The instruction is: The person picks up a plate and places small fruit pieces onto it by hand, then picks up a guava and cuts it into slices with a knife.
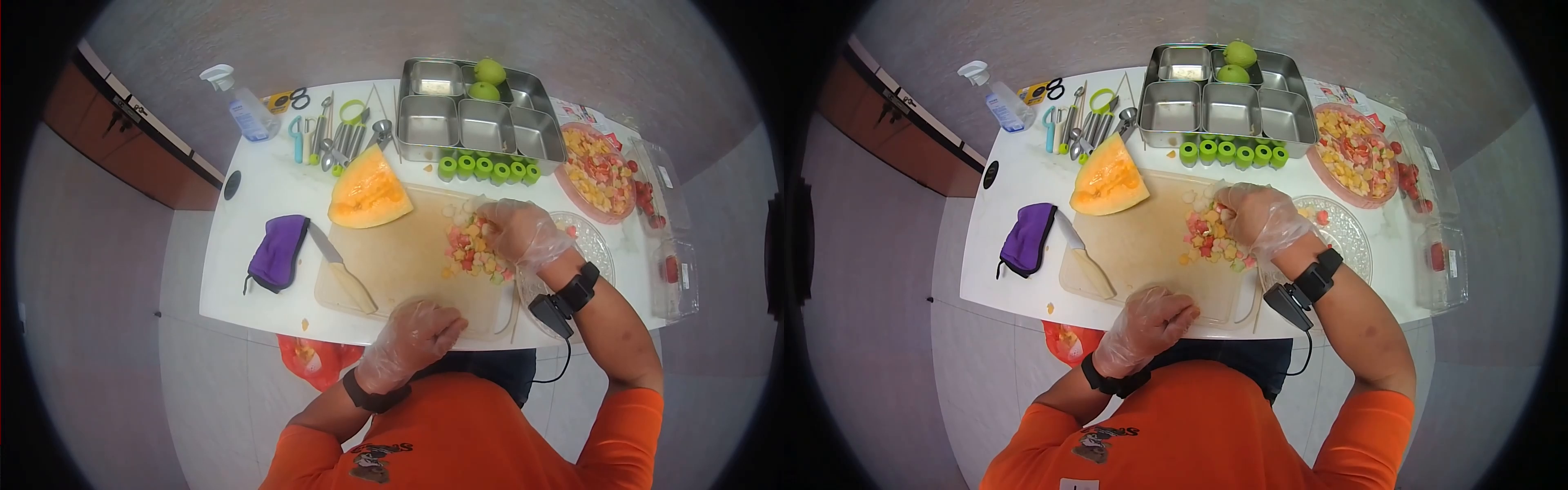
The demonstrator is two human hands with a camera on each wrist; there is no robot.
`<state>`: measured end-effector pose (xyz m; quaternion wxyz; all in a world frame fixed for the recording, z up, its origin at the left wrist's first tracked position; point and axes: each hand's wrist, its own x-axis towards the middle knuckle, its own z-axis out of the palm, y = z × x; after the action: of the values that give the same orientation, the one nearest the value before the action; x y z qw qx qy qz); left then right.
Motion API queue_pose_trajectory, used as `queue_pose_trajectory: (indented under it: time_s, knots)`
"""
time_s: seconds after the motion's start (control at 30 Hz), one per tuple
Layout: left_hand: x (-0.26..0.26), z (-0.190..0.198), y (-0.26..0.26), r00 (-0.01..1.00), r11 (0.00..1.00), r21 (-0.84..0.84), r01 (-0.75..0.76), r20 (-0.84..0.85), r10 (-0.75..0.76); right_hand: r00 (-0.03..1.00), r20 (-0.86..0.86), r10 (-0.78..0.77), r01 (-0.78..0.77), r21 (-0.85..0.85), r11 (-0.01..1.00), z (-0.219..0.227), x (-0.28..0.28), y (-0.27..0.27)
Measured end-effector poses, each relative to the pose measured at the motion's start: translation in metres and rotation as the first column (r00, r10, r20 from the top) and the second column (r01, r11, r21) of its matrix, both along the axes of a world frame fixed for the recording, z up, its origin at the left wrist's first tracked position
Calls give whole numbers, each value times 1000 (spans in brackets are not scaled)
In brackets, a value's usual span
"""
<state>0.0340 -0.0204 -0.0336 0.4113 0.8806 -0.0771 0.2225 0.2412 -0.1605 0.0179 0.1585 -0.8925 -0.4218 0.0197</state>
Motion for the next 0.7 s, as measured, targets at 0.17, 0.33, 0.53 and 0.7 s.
queue_pose_trajectory:
  time_s: [0.17,0.33,0.53,0.7]
  knots:
    - [-1,2,0,1000,1000,-3,7,8,-7,997,-77,27,-26,7,1000,5,0,-1]
    - [-1,1,0,1000,1000,12,3,-8,-3,999,-46,19,-19,6,1000,2,-3,0]
    - [-1,1,-1,1000,1000,28,-2,31,1,996,-49,80,-72,153,986,3,4,-6]
    - [0,4,0,1000,1000,19,14,10,-15,716,-690,-106,386,265,883,48,1,-25]
